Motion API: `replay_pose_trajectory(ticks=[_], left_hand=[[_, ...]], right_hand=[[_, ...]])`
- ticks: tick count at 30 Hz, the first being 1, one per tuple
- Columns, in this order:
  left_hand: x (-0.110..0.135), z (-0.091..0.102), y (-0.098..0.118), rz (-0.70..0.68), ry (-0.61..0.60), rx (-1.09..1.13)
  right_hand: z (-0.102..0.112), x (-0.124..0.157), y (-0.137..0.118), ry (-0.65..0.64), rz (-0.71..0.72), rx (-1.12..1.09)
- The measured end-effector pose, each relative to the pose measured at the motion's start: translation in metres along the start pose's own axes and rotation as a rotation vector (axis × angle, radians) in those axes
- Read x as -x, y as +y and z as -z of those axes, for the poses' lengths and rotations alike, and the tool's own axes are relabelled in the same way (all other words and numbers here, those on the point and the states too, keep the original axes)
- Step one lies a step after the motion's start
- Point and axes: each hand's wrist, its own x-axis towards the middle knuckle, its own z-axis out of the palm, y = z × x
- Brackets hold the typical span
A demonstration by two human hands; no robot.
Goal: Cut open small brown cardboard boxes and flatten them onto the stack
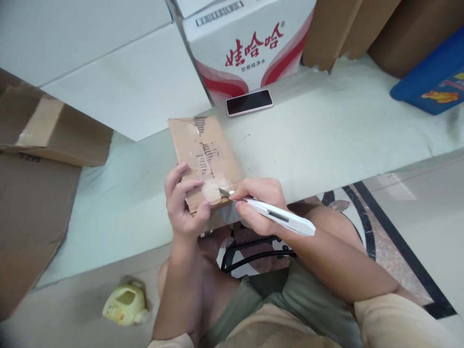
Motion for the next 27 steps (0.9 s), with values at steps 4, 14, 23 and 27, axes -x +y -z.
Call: replay_pose_trajectory(ticks=[4, 14, 23, 27], left_hand=[[0.004, 0.006, -0.017, 0.126, 0.071, -0.078], [0.013, 0.015, -0.035, 0.388, 0.027, 0.166], [0.004, 0.034, -0.032, 0.562, 0.442, -0.103], [0.0, 0.042, -0.046, 0.848, 0.694, 0.137]], right_hand=[[0.004, 0.007, 0.002, 0.005, 0.034, -0.153], [-0.011, -0.003, 0.049, 0.282, -0.47, -0.056], [-0.013, 0.001, 0.06, 0.173, -0.557, -0.15], [-0.014, 0.001, 0.06, 0.106, -0.628, -0.202]])
